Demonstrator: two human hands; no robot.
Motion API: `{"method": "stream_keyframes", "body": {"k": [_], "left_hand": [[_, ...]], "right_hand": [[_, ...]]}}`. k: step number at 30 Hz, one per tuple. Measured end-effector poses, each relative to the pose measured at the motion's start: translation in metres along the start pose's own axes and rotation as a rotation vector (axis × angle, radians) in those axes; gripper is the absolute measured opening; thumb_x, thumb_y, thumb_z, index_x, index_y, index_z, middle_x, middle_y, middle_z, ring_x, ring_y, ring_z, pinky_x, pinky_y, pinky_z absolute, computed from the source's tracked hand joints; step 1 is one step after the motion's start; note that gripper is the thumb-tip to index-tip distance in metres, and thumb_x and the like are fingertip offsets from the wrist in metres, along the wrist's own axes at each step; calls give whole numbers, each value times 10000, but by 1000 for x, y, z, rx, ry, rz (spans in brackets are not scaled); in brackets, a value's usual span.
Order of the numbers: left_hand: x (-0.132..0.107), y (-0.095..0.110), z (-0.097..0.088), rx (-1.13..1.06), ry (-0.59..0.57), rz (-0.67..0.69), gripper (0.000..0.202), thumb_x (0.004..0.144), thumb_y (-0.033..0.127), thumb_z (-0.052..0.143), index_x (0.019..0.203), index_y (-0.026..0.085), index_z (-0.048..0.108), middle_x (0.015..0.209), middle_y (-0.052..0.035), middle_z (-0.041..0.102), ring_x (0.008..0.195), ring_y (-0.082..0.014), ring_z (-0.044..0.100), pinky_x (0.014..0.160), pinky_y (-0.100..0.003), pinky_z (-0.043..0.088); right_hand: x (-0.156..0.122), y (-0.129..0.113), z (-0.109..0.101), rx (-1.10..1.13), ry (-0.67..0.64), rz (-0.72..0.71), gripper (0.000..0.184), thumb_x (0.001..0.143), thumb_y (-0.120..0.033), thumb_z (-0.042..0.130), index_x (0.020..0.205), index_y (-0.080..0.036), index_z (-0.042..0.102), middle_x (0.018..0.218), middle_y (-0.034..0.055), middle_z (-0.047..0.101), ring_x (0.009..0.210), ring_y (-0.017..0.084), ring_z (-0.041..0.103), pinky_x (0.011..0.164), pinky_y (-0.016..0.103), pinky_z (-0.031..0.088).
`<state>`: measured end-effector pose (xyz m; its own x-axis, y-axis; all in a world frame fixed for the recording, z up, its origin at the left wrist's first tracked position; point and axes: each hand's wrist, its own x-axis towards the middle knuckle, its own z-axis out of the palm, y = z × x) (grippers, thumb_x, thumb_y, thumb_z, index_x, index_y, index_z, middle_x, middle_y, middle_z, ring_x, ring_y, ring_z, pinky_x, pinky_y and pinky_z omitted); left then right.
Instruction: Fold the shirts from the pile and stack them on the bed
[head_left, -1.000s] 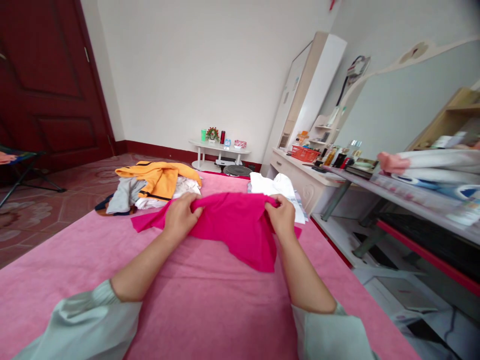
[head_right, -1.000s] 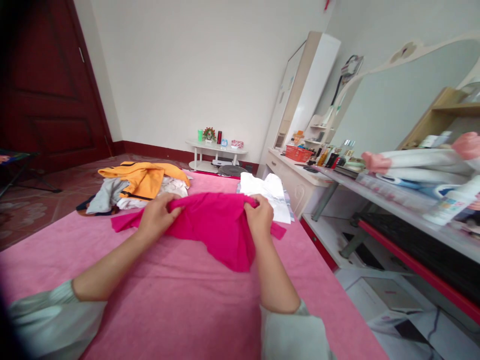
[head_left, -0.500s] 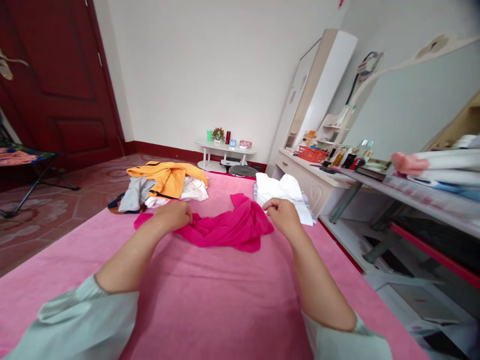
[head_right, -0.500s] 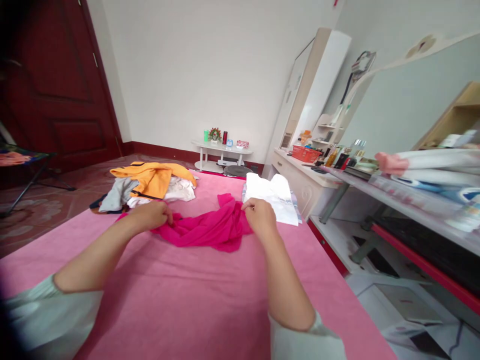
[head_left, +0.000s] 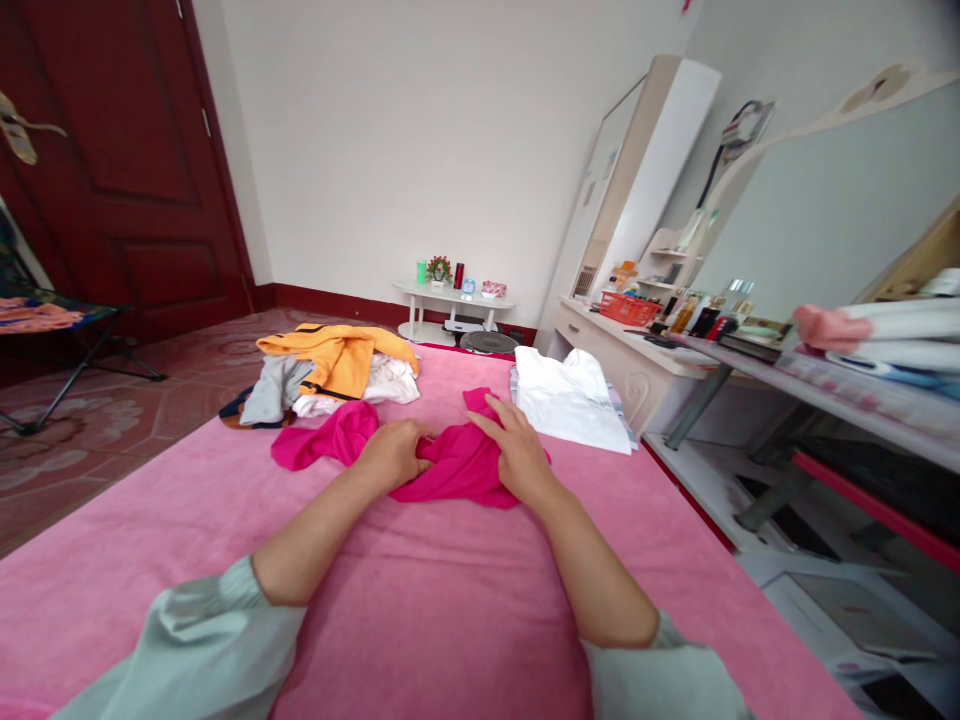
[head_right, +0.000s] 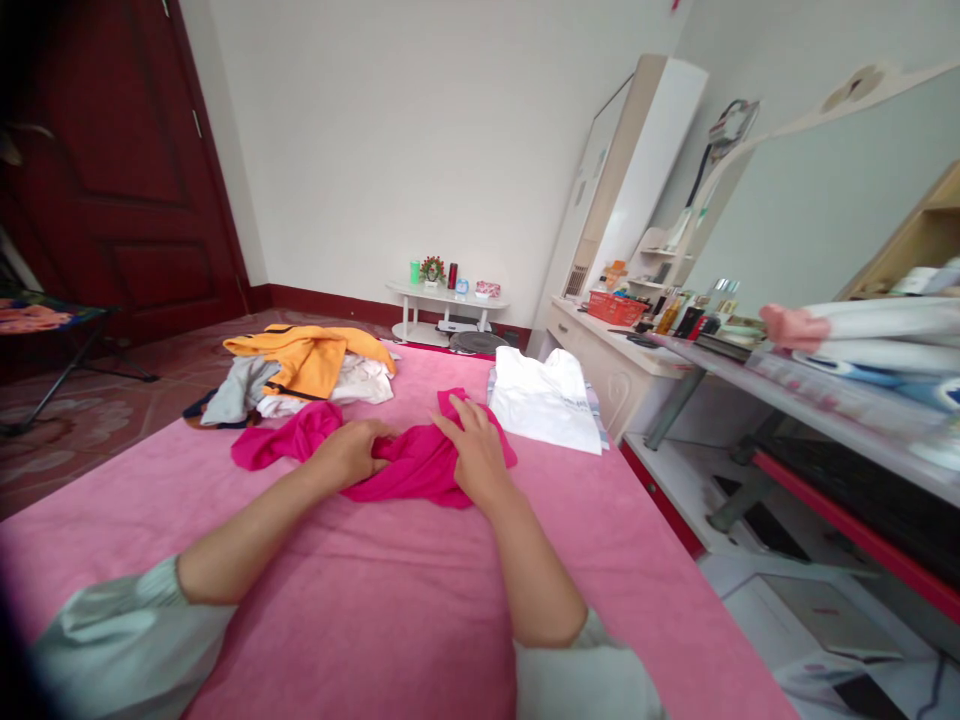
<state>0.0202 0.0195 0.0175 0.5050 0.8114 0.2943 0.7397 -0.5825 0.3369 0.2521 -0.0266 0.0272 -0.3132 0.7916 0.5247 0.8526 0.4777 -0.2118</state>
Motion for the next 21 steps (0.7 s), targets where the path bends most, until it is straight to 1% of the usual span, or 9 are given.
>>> {"method": "stream_keyframes", "body": {"k": [2, 5, 9, 12, 14, 16, 17, 20, 21], "left_hand": [[0, 0, -5, 27, 21, -18, 220, 676, 262, 675, 888, 210, 698, 857, -39, 693, 776, -202, 618, 659, -258, 409], [1, -3, -10, 37, 50, -51, 148, 722, 296, 649, 830, 195, 664, 816, -36, 673, 725, -181, 596, 622, -250, 385], [2, -10, -15, 58, 39, -55, 145, 742, 335, 645, 759, 195, 608, 738, -21, 646, 665, -167, 569, 581, -246, 348], [1, -10, -20, 88, 32, -58, 164, 750, 345, 643, 721, 196, 583, 687, -21, 629, 634, -173, 556, 566, -257, 317], [1, -8, -24, 110, 66, -64, 172, 765, 355, 633, 733, 195, 577, 690, -26, 628, 644, -179, 559, 570, -261, 310], [1, -5, -28, 121, 121, -80, 162, 778, 349, 624, 763, 196, 574, 724, -32, 636, 676, -181, 567, 584, -258, 316], [1, -3, -30, 121, 143, -91, 153, 782, 340, 620, 771, 195, 571, 738, -34, 638, 689, -181, 569, 590, -256, 320], [1, 3, -34, 92, 169, -96, 124, 797, 306, 601, 769, 193, 559, 752, -30, 634, 699, -174, 564, 596, -249, 323], [1, 4, -35, 78, 175, -82, 118, 802, 298, 594, 766, 193, 554, 747, -26, 630, 695, -171, 561, 593, -247, 321]], "right_hand": [[0, -3, 1, -47, -41, -9, 729, 609, 80, 408, 1218, -277, 589, 1509, 6, 274, 1384, 236, 187, 1098, 456, 252], [1, 0, -6, -99, -51, 63, 467, 620, 29, 471, 966, -200, 687, 1461, 50, 359, 1358, 262, 241, 1094, 450, 261], [9, 2, -33, -146, -17, 135, 334, 573, -45, 549, 860, -177, 657, 1389, 92, 447, 1296, 285, 345, 1065, 441, 287], [15, -11, -61, -199, -54, 192, 294, 565, -66, 556, 820, -191, 630, 1238, 85, 575, 1166, 283, 478, 996, 447, 324], [15, -27, -82, -223, -147, 240, 243, 597, -82, 557, 801, -198, 620, 996, 60, 667, 970, 251, 579, 886, 394, 384], [12, -45, -100, -168, -288, 230, 154, 632, -142, 606, 775, -198, 616, 803, 29, 668, 790, 207, 599, 740, 309, 406], [10, -54, -108, -80, -385, 196, 134, 645, -194, 645, 776, -198, 619, 764, 18, 661, 738, 188, 595, 679, 276, 399], [7, -70, -115, 367, -711, 96, 276, 707, -386, 680, 907, -201, 633, 773, 3, 675, 684, 151, 606, 618, 237, 410], [7, -70, -112, 485, -747, 102, 301, 748, -427, 645, 945, -200, 631, 784, 6, 681, 684, 148, 617, 627, 240, 427]]}}
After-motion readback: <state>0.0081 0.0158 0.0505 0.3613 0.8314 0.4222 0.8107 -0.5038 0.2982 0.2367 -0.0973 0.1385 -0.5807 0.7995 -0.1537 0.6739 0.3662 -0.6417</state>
